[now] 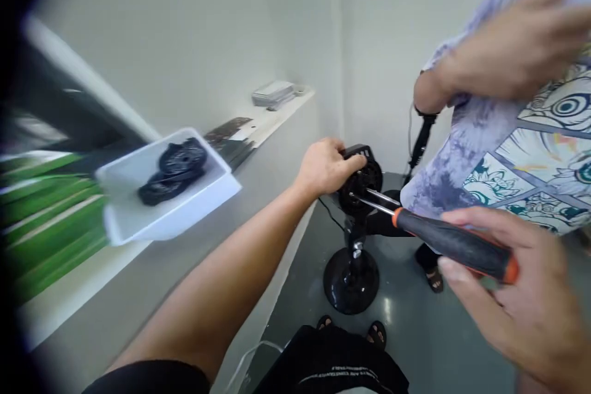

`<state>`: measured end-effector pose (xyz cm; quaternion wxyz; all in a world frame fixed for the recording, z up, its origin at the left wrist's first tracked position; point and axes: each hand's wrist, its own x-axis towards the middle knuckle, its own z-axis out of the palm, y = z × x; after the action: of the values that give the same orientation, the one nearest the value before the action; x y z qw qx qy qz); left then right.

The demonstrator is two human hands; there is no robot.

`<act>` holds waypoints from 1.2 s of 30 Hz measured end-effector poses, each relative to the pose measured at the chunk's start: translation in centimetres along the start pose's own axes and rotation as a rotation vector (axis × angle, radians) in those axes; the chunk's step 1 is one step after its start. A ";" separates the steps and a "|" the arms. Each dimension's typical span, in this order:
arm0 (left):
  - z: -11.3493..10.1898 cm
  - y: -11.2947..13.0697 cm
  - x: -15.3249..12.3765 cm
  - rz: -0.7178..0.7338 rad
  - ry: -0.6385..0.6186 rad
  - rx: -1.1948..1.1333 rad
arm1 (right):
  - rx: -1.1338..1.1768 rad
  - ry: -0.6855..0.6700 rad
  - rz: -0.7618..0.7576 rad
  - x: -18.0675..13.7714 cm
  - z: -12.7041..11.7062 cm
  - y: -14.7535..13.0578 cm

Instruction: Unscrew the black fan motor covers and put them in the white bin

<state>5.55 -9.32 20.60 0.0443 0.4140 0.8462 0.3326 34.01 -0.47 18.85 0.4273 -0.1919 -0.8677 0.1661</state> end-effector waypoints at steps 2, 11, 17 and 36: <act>-0.5 -0.8 0.3 0.007 0.003 -0.025 | -0.070 0.083 -0.028 -0.1 1.0 -1.6; -1.4 -3.2 1.0 0.040 -0.018 -0.039 | -0.051 0.091 0.028 -1.4 2.8 -5.2; -1.7 -3.2 1.0 0.056 -0.041 -0.030 | 0.010 0.058 0.055 -0.8 2.4 -7.1; -1.7 -3.4 1.5 -0.048 -0.026 -0.066 | -0.078 -0.083 -0.160 1.7 1.6 -5.8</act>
<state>1.71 -10.62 20.19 0.0769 0.3961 0.8438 0.3537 30.61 -4.89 21.68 0.3950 -0.1313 -0.9031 0.1055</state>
